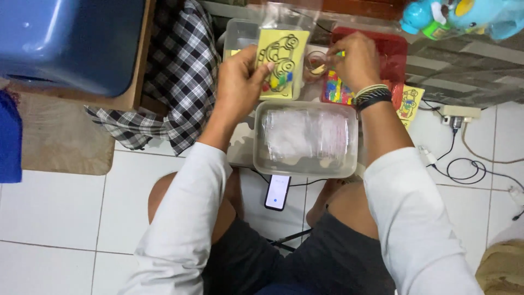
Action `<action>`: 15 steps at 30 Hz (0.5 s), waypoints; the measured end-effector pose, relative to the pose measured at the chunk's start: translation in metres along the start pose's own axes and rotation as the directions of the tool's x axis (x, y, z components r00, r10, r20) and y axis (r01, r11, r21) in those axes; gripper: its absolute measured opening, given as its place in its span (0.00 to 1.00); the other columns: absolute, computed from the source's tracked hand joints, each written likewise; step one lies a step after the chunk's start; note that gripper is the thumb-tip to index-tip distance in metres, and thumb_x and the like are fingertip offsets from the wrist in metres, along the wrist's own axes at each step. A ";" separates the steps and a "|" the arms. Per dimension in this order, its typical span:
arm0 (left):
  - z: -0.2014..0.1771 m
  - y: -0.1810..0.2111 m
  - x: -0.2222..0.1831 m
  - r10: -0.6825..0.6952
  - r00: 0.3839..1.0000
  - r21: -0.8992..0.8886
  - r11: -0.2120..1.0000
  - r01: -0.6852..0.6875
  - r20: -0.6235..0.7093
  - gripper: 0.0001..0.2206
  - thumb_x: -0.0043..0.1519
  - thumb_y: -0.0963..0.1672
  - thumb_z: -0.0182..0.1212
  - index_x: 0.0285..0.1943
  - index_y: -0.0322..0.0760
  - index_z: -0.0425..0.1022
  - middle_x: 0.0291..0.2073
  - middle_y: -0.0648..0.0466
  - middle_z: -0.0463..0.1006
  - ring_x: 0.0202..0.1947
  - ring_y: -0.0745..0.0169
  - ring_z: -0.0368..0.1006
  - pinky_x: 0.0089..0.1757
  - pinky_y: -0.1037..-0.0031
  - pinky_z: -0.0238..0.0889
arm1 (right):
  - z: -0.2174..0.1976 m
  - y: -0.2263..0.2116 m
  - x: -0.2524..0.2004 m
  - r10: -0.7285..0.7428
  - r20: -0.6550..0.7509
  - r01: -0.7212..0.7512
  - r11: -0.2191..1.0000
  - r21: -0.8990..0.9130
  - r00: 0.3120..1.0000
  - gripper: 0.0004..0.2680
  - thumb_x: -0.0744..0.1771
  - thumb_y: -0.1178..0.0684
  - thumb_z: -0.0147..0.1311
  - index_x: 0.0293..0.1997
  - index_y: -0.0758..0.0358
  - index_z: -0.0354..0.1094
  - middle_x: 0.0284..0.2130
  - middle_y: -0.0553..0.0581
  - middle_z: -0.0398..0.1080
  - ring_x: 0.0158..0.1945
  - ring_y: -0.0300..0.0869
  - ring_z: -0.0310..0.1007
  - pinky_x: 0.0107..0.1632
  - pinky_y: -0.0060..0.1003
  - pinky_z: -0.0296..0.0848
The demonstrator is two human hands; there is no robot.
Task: Packing sand art cards and colored sand packets into plastic bags to create kits.
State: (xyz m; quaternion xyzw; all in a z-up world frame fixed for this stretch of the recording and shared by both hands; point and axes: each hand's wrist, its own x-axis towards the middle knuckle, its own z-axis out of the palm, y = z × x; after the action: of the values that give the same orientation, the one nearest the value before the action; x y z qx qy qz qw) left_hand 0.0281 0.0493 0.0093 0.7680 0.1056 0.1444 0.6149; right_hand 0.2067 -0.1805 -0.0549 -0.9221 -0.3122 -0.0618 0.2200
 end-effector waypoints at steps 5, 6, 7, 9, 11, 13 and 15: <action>0.000 0.006 -0.003 0.019 1.000 -0.055 0.998 -0.019 0.013 0.07 0.63 0.37 0.61 0.48 0.31 0.79 0.25 0.58 0.79 0.20 0.77 0.70 0.24 0.85 0.68 | 0.036 0.006 0.016 0.135 0.148 -0.110 0.980 -0.164 0.980 0.05 0.62 0.54 0.67 0.37 0.54 0.83 0.43 0.66 0.71 0.40 0.59 0.73 0.42 0.54 0.74; 0.000 0.007 -0.003 0.031 0.999 -0.082 0.996 -0.029 0.016 0.07 0.62 0.37 0.61 0.48 0.30 0.79 0.26 0.57 0.80 0.20 0.77 0.69 0.24 0.85 0.68 | 0.044 0.008 0.018 0.188 0.140 -0.155 0.964 -0.218 0.972 0.05 0.61 0.50 0.69 0.37 0.53 0.83 0.43 0.65 0.72 0.39 0.59 0.74 0.41 0.55 0.74; 0.001 0.007 -0.003 0.028 1.000 -0.086 0.996 -0.026 0.012 0.07 0.62 0.37 0.61 0.48 0.30 0.79 0.26 0.57 0.80 0.20 0.77 0.69 0.24 0.85 0.68 | 0.048 0.010 0.021 0.185 0.144 -0.151 0.964 -0.221 0.972 0.05 0.61 0.50 0.69 0.37 0.53 0.83 0.43 0.65 0.72 0.39 0.59 0.74 0.41 0.55 0.74; 0.001 0.008 -0.002 -0.005 1.000 -0.061 0.998 0.006 0.005 0.08 0.61 0.37 0.61 0.48 0.31 0.79 0.23 0.57 0.80 0.19 0.76 0.70 0.23 0.83 0.67 | 0.059 0.014 0.027 0.301 0.216 -0.243 0.935 -0.259 0.929 0.07 0.59 0.56 0.67 0.37 0.59 0.82 0.49 0.70 0.69 0.41 0.64 0.75 0.46 0.53 0.75; -0.001 0.012 -0.004 -0.015 1.000 -0.085 0.996 0.015 0.006 0.07 0.62 0.37 0.61 0.47 0.31 0.79 0.23 0.58 0.79 0.18 0.76 0.69 0.23 0.83 0.66 | 0.078 0.030 0.028 0.261 0.214 -0.201 0.943 -0.265 0.941 0.09 0.61 0.56 0.65 0.41 0.68 0.79 0.47 0.76 0.68 0.40 0.66 0.75 0.45 0.52 0.75; -0.003 0.016 -0.005 -0.024 1.000 -0.108 0.994 0.024 0.005 0.06 0.62 0.38 0.60 0.46 0.32 0.79 0.22 0.59 0.78 0.18 0.76 0.67 0.23 0.82 0.64 | 0.081 0.024 0.030 0.217 0.212 -0.157 0.950 -0.270 0.953 0.12 0.63 0.55 0.62 0.45 0.77 0.76 0.46 0.82 0.68 0.38 0.68 0.74 0.44 0.52 0.76; -0.005 0.018 -0.005 0.012 1.000 -0.085 0.996 -0.012 0.000 0.01 0.62 0.39 0.60 0.37 0.32 0.76 0.20 0.59 0.77 0.18 0.74 0.69 0.23 0.81 0.65 | 0.065 -0.004 0.031 0.477 0.286 -0.478 0.876 -0.070 0.831 0.22 0.68 0.44 0.55 0.59 0.79 0.63 0.55 0.79 0.66 0.54 0.67 0.71 0.54 0.55 0.70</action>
State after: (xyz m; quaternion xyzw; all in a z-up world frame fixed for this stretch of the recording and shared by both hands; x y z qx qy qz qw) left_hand 0.0214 0.0479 0.0274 0.7418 0.0946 0.1521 0.6463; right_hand 0.2279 -0.1317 -0.1043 -0.9690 -0.1018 0.1335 0.1815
